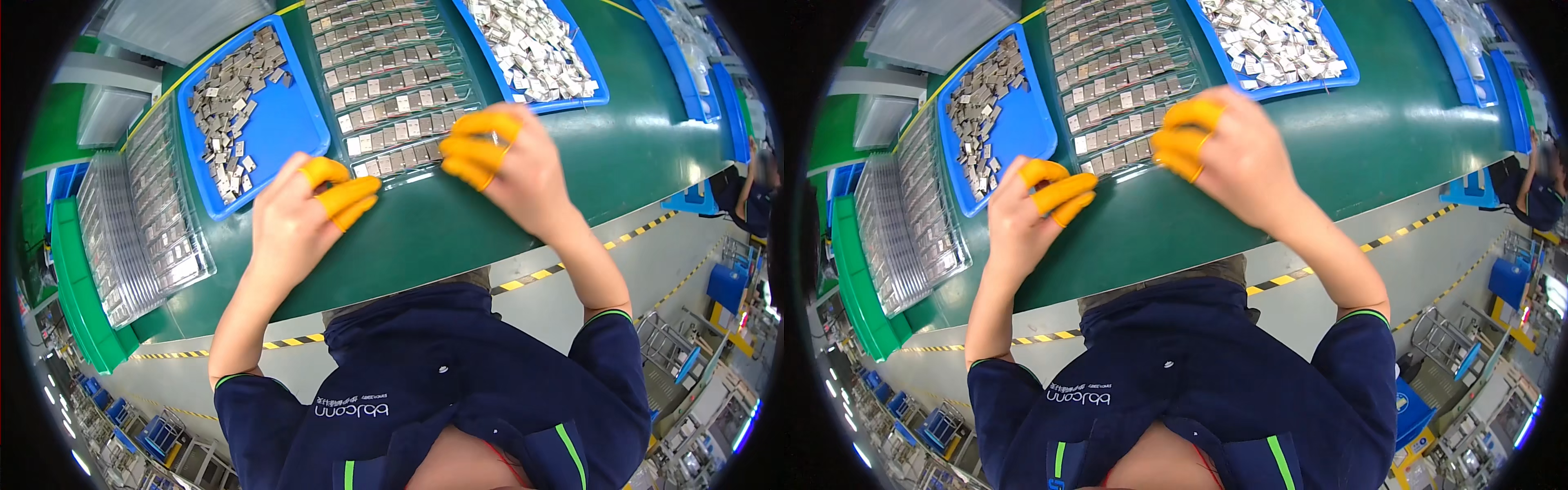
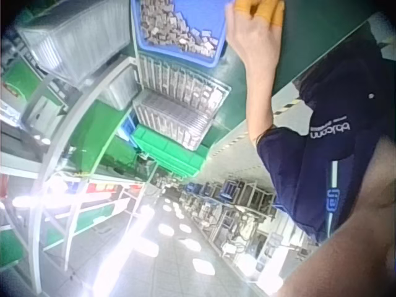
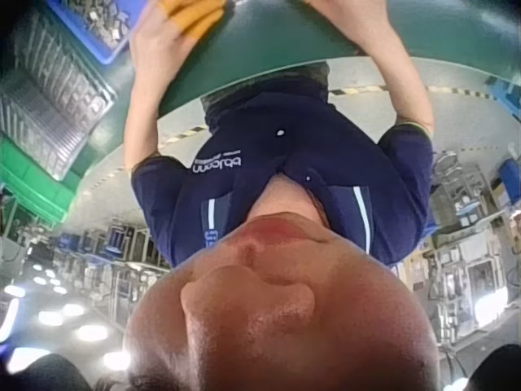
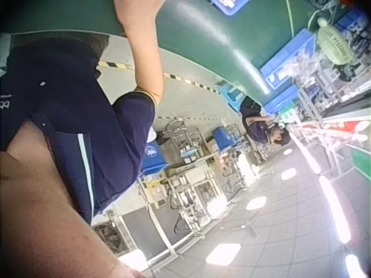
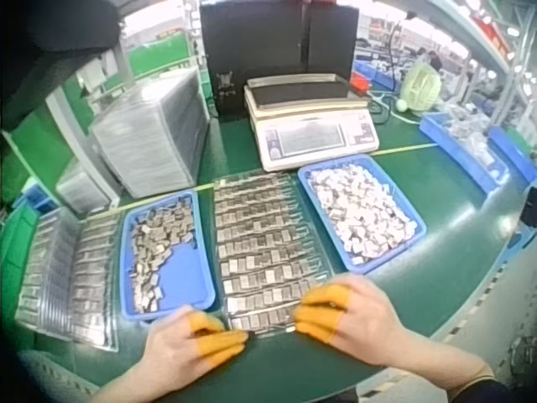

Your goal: The person picks small metal components from a blue tray and white components from another tray, then inserts them into a clear plastic grid on a green workbench. The person wears yellow finger cots and repeats this assembly process continuously throughout the clip.

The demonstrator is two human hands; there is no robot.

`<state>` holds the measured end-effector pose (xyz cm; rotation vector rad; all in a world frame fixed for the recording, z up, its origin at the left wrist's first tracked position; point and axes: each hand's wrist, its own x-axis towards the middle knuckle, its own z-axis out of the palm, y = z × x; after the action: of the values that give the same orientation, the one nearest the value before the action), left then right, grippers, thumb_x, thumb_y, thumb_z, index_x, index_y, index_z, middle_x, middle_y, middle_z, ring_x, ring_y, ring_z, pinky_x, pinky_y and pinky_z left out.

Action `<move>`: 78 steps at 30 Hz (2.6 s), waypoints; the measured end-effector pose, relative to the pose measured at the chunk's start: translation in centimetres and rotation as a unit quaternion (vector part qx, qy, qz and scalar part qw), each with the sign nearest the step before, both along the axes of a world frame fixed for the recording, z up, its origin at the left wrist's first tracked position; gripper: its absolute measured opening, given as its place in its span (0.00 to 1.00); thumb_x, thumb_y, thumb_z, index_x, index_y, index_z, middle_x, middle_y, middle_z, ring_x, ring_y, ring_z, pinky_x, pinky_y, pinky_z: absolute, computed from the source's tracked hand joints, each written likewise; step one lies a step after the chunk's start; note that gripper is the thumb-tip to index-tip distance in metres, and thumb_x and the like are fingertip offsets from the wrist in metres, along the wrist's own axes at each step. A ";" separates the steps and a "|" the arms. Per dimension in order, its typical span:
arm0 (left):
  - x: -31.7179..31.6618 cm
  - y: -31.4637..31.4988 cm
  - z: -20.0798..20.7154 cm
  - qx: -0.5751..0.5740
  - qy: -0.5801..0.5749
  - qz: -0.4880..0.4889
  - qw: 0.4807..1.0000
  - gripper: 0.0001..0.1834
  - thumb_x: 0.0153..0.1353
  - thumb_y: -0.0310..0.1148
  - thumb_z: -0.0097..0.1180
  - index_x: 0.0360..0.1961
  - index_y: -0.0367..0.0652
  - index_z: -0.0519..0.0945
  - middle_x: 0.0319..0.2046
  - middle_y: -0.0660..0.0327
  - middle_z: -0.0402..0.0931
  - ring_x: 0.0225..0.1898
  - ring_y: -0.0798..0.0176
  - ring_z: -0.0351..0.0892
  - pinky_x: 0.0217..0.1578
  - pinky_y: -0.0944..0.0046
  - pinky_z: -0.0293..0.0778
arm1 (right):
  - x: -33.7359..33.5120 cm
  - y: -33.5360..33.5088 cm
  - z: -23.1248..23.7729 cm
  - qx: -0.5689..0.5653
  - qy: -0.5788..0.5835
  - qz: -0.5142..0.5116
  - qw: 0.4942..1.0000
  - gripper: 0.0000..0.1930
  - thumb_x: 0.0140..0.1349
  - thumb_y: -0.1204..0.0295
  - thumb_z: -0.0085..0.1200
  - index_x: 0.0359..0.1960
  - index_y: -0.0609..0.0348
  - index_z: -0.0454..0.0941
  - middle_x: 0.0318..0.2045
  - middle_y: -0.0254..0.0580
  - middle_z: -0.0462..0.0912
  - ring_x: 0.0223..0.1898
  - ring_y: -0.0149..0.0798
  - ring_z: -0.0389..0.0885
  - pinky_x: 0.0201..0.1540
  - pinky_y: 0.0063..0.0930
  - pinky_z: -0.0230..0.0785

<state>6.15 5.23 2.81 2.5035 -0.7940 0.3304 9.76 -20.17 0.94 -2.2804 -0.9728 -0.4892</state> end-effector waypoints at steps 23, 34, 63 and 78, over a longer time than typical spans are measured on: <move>0.8 -1.6 -2.6 0.044 -0.002 -0.023 0.999 0.13 0.39 0.29 0.68 0.30 0.43 0.85 0.24 0.64 0.73 0.24 0.63 0.71 0.21 0.65 0.68 | -1.0 1.1 -0.9 -0.058 0.036 0.037 0.997 0.13 0.39 0.75 0.62 0.32 0.59 0.82 0.36 0.36 0.78 0.43 0.40 0.74 0.42 0.32 0.69; 0.8 -1.7 -3.4 0.028 -0.074 -0.087 0.993 0.14 0.41 0.26 0.61 0.33 0.39 0.82 0.39 0.61 0.77 0.43 0.61 0.76 0.34 0.65 0.77 | -0.3 0.8 -1.8 -0.049 0.019 0.059 0.997 0.12 0.44 0.74 0.55 0.34 0.57 0.81 0.33 0.35 0.77 0.40 0.38 0.75 0.41 0.29 0.72; 0.8 -0.9 -1.2 0.023 -0.117 -0.007 0.993 0.13 0.41 0.25 0.66 0.33 0.43 0.83 0.39 0.62 0.80 0.38 0.60 0.79 0.35 0.67 0.76 | 1.8 -5.1 0.8 -0.019 0.026 -0.143 0.989 0.13 0.49 0.78 0.61 0.40 0.59 0.80 0.40 0.42 0.80 0.44 0.45 0.76 0.47 0.32 0.69; 5.7 13.2 -0.2 -0.013 0.064 0.268 0.961 0.11 0.50 0.32 0.64 0.37 0.44 0.84 0.33 0.54 0.81 0.32 0.58 0.82 0.36 0.63 0.74 | 9.5 -7.3 -0.8 -0.134 0.105 -0.316 0.933 0.13 0.49 0.68 0.64 0.35 0.59 0.82 0.30 0.48 0.81 0.31 0.48 0.80 0.36 0.36 0.72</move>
<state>11.81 18.41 2.59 2.6480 -0.0450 0.3497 19.21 -27.42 0.10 -2.8165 -0.1839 -0.3677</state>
